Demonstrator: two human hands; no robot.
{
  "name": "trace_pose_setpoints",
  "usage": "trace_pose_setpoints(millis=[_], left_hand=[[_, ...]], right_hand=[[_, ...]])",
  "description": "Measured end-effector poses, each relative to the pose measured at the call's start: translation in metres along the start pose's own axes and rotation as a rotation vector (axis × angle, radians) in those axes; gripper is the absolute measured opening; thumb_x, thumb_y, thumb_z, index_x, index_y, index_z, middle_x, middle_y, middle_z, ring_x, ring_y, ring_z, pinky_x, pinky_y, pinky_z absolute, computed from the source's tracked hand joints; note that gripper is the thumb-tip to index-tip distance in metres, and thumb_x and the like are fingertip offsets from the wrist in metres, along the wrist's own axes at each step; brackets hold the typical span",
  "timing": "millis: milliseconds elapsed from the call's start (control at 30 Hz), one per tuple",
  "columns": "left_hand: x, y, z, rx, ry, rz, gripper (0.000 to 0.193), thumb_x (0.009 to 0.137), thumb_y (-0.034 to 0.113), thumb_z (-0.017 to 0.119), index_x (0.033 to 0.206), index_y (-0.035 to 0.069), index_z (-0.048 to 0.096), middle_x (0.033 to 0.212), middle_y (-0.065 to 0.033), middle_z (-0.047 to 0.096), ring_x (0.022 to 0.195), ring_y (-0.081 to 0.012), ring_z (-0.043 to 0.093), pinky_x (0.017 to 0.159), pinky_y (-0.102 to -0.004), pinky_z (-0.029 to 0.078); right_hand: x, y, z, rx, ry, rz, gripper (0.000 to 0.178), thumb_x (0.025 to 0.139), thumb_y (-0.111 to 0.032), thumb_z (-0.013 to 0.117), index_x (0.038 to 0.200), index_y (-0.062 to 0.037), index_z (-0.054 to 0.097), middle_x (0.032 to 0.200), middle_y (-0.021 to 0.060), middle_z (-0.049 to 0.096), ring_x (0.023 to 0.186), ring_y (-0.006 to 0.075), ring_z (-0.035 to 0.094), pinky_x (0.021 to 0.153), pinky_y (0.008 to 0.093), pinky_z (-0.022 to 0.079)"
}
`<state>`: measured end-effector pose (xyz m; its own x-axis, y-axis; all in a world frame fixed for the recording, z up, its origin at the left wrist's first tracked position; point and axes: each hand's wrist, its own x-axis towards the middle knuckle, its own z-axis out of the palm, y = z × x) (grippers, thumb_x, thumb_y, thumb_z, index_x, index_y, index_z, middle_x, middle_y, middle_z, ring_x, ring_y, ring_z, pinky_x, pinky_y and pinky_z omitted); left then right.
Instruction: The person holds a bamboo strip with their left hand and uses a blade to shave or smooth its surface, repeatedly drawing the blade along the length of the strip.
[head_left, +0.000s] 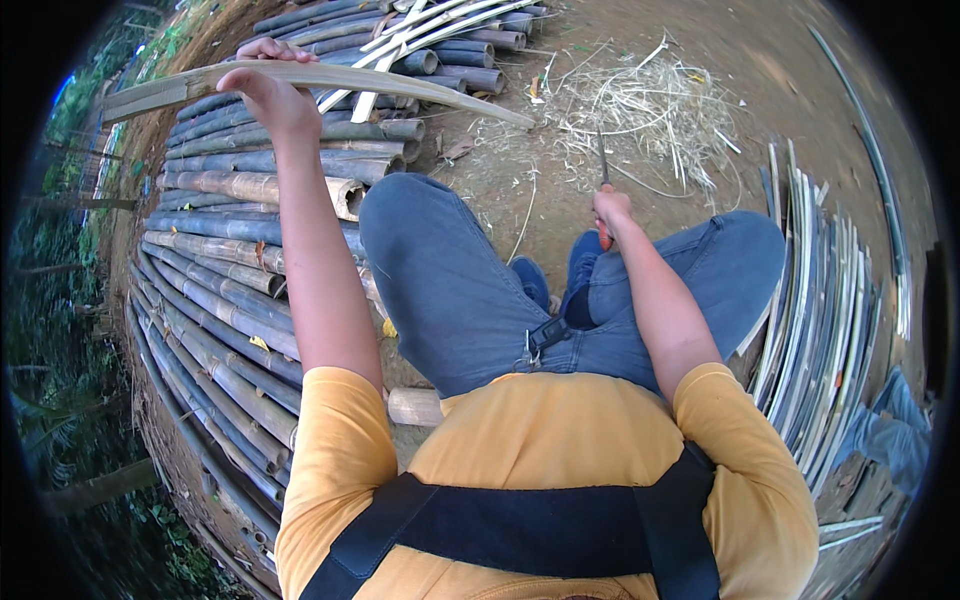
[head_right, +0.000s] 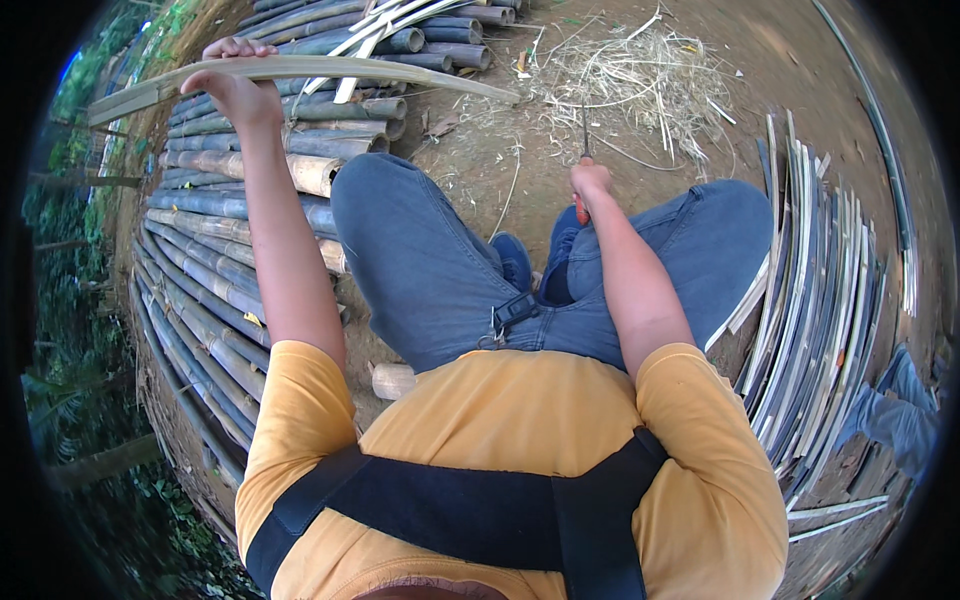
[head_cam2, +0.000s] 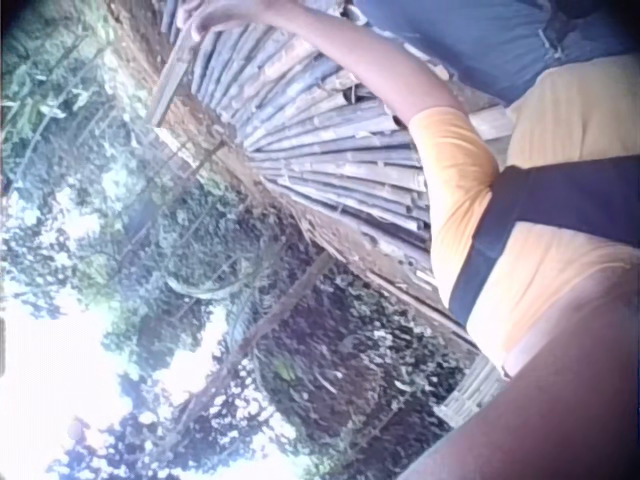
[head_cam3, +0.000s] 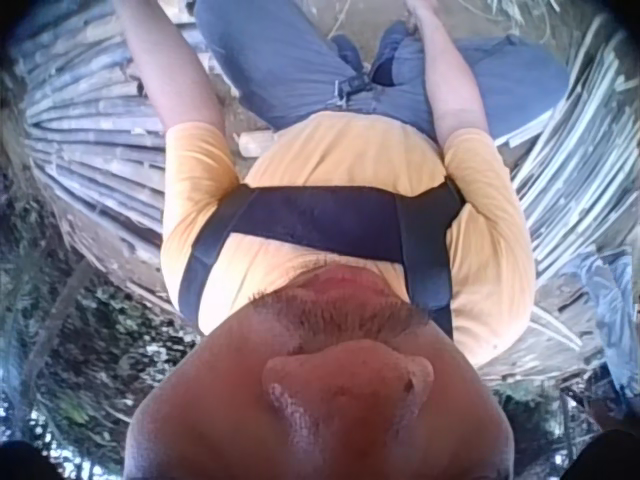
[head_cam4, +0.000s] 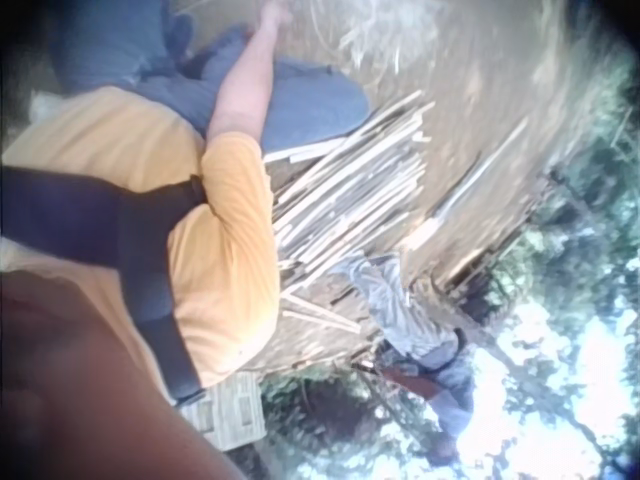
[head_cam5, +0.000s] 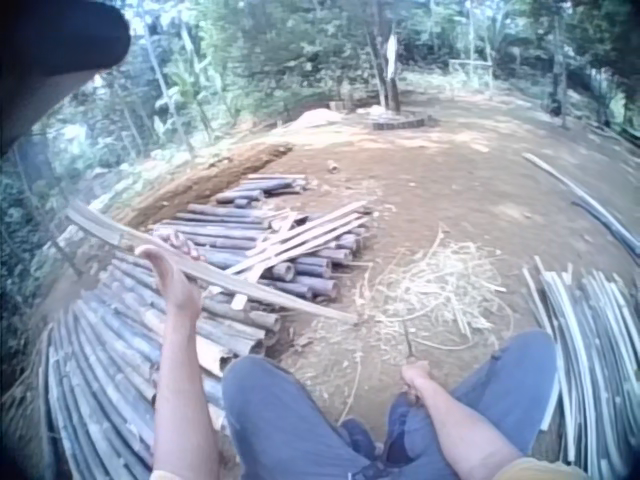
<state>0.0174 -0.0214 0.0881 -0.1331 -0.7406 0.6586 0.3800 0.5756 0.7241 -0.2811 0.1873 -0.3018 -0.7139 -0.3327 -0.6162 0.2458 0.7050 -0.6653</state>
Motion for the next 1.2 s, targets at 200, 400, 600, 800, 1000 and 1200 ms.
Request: trace_pose_setpoints(millis=[200,400,600,800,1000,1200], left_hand=[[0.003,0.000,0.020,0.214,0.242,0.081,0.083,0.072,0.091,0.028,0.085,0.010,0.039,0.065,-0.0042,0.042,0.052,-0.0194,0.046,0.056,-0.0360,0.051],[-0.005,-0.002,0.016,-0.138,0.218,0.060,0.074,0.087,0.084,0.018,0.072,0.012,0.032,0.046,0.0008,0.029,0.036,-0.0103,0.026,0.034,-0.0241,0.022],[-0.005,0.011,0.030,-0.193,0.196,0.031,0.072,0.086,0.081,0.016,0.069,0.013,0.033,0.045,0.0020,0.027,0.034,-0.0100,0.023,0.033,-0.0230,0.019],[0.011,0.020,0.024,-0.299,-0.016,-0.005,0.072,0.083,0.082,0.022,0.067,0.013,0.034,0.044,0.0017,0.028,0.034,-0.0097,0.023,0.034,-0.0224,0.019],[0.013,0.016,-0.013,-0.325,-0.189,-0.167,0.072,0.067,0.087,0.036,0.063,0.015,0.032,0.046,0.0039,0.031,0.037,-0.0073,0.024,0.039,-0.0210,0.020],[0.013,0.017,-0.016,-0.472,-0.268,-0.237,0.074,0.062,0.088,0.044,0.065,0.015,0.030,0.044,0.0047,0.031,0.040,-0.0076,0.023,0.039,-0.0207,0.018]], right_hand=[[-0.024,-0.014,-0.011,-0.211,-0.037,-0.162,0.036,0.092,-0.030,0.053,0.085,0.0026,0.068,0.077,0.0211,0.069,0.065,0.0296,0.069,0.060,0.0424,0.053],[-0.045,-0.018,-0.001,-0.381,-0.069,-0.425,0.033,0.093,-0.030,0.051,0.095,-0.0029,0.069,0.095,0.0251,0.069,0.093,0.0391,0.067,0.082,0.0466,0.051],[-0.062,-0.023,-0.009,-0.512,-0.123,-0.355,0.034,0.095,-0.033,0.053,0.112,-0.0068,0.067,0.114,0.0245,0.066,0.110,0.0381,0.063,0.094,0.0466,0.048],[-0.039,-0.009,-0.009,-0.434,-0.097,-0.208,0.039,0.095,-0.035,0.054,0.117,-0.0052,0.065,0.120,0.0221,0.065,0.115,0.0374,0.061,0.096,0.0464,0.048],[-0.001,-0.012,-0.009,-0.592,-0.135,-0.294,0.040,0.094,-0.035,0.057,0.118,-0.0042,0.066,0.122,0.0218,0.064,0.117,0.0359,0.061,0.097,0.0454,0.048],[0.006,-0.033,-0.024,-0.668,-0.189,-0.211,0.042,0.094,-0.036,0.057,0.120,-0.0048,0.066,0.129,0.0207,0.061,0.120,0.0336,0.059,0.099,0.0431,0.048]])
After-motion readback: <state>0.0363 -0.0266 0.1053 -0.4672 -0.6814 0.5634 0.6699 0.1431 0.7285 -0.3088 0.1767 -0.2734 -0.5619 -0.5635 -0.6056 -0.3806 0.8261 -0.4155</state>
